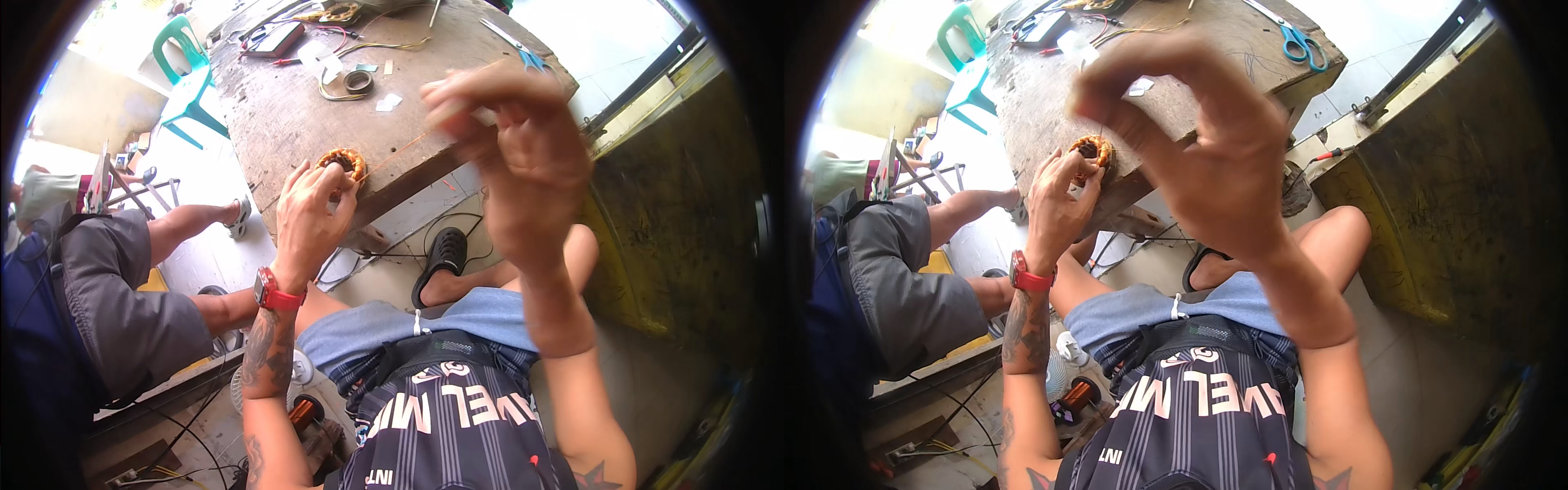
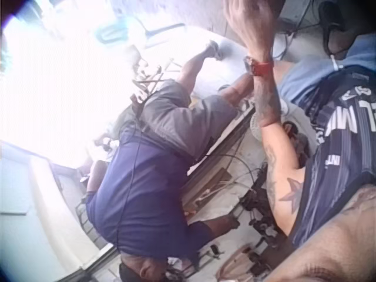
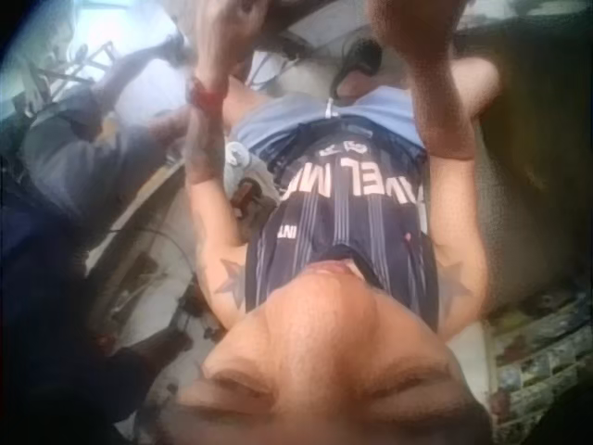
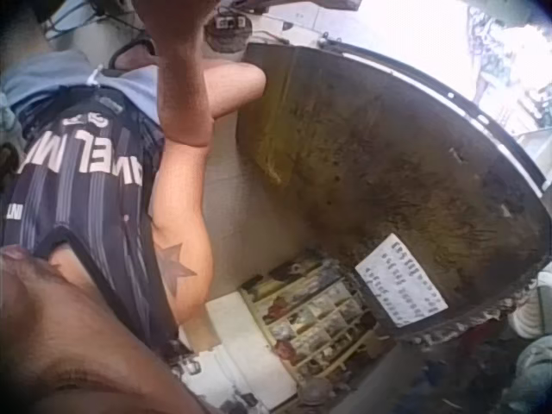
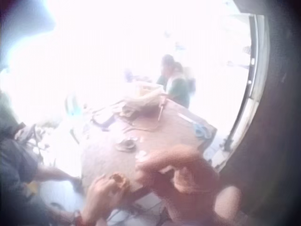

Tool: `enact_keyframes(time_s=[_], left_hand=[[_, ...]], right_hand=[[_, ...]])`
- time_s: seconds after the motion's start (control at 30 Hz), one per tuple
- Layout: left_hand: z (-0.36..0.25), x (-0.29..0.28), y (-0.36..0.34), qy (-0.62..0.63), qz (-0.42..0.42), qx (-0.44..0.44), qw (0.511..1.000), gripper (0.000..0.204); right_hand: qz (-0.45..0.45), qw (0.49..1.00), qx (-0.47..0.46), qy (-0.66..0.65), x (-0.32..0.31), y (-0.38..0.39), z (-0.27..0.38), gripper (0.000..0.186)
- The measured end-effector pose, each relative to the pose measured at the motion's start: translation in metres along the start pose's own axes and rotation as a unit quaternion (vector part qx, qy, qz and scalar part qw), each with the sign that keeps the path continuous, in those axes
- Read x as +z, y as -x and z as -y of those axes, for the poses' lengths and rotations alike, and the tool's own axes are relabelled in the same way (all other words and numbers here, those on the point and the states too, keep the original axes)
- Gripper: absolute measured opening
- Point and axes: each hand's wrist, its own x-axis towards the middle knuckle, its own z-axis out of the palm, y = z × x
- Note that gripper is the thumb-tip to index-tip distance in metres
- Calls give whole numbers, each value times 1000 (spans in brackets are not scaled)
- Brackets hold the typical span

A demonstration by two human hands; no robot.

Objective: The person winds copper wire around a small toroidal core, then uses scissors to trim the wire and strip the insulation from the ends. The person continues to trim and strip additional wire segments.

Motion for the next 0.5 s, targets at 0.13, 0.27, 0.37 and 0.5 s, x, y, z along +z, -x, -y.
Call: enact_keyframes(time_s=[0.13,0.27,0.37,0.5], left_hand=[[1,7,8,-12,-45,19,999,8],[-2,6,12,15,-31,-6,999,8],[-5,4,13,5,-8,-17,1000,9],[-3,5,14,-39,18,-12,999,13]], right_hand=[[-150,986,64,37,10,23,-18,18],[50,956,119,263,24,63,-35,9],[70,955,172,230,33,87,-50,9],[98,947,194,236,44,93,-63,12]])
